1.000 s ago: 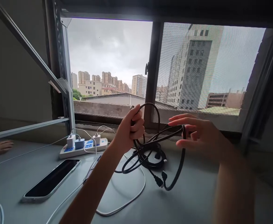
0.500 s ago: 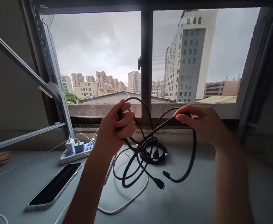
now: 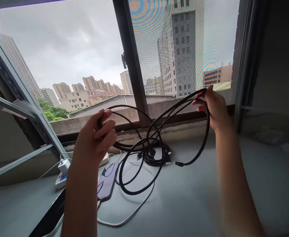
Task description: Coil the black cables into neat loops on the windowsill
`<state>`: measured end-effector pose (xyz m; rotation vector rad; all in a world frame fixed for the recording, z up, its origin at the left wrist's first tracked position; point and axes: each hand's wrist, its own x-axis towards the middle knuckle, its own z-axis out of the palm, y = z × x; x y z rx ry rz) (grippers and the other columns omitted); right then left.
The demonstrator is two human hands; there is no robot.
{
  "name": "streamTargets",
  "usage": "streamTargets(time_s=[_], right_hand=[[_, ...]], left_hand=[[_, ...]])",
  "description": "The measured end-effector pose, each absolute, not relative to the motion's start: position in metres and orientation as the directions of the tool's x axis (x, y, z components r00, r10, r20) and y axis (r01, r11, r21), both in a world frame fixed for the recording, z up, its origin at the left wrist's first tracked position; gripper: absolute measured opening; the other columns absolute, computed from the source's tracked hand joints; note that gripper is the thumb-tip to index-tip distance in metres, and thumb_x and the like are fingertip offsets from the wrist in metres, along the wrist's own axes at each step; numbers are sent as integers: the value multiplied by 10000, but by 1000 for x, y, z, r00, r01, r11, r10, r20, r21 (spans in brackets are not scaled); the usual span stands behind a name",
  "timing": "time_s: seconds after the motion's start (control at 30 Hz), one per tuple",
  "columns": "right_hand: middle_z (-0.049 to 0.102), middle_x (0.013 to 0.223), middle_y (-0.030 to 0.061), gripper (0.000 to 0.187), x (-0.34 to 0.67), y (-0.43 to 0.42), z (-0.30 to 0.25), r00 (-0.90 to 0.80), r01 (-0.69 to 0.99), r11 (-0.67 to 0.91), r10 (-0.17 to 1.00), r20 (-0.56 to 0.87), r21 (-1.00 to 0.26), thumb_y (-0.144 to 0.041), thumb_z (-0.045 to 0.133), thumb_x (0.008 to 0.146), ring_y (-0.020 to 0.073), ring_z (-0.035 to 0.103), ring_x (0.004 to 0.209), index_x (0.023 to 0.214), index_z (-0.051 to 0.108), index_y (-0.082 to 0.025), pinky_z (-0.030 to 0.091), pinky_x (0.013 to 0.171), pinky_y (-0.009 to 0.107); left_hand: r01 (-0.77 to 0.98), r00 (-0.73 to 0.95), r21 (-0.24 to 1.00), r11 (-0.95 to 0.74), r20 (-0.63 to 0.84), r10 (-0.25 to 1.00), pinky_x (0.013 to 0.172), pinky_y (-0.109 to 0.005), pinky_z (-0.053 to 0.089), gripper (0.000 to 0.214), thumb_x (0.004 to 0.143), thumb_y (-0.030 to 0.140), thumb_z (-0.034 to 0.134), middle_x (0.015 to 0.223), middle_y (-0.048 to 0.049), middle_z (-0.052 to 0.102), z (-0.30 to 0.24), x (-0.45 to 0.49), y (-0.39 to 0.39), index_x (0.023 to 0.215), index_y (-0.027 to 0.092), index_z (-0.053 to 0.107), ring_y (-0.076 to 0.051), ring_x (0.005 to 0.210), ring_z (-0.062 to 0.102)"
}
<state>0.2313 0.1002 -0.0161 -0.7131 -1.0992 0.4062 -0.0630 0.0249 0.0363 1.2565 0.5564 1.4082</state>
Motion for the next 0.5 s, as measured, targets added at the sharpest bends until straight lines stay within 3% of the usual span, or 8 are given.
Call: streamTargets(time_s=[0.1,0.23,0.37,0.5], right_hand=[[523,728,-5,503,239,104,-21,381,-111,648,728,570,-753,-696,545,714,140,627,673,624,417,-217,427,475,210],[472,670,-16,474,249,94,-25,192,-218,541,840,508,-812,-531,468,834,95,610,627,502,397,-200,459,570,202],[558,754,-27,142,257,87,-33,-17,8,550,835,550,-835,-321,656,743,67,589,719,687,590,-209,436,638,163],[644,904,8,200,260,101,-43,-245,291,561,827,506,-775,-251,713,680,140,604,899,858,643,-195,462,778,238]], left_hand=[[-375,185,881,-290,377,907,258,-215,87,462,1007,189,161,420,80,79,36,-63,28,707,163,511,-86,234,63],[-356,238,896,-265,361,902,255,-206,69,470,1008,208,151,400,83,100,35,-60,26,704,168,508,-77,233,19],[-331,340,911,-245,357,870,245,-193,69,470,1013,234,154,376,81,147,30,-51,20,750,172,538,-74,217,37],[-319,363,914,-251,362,858,253,-183,90,425,1021,260,206,383,85,185,25,-41,20,779,170,544,-67,231,38]])
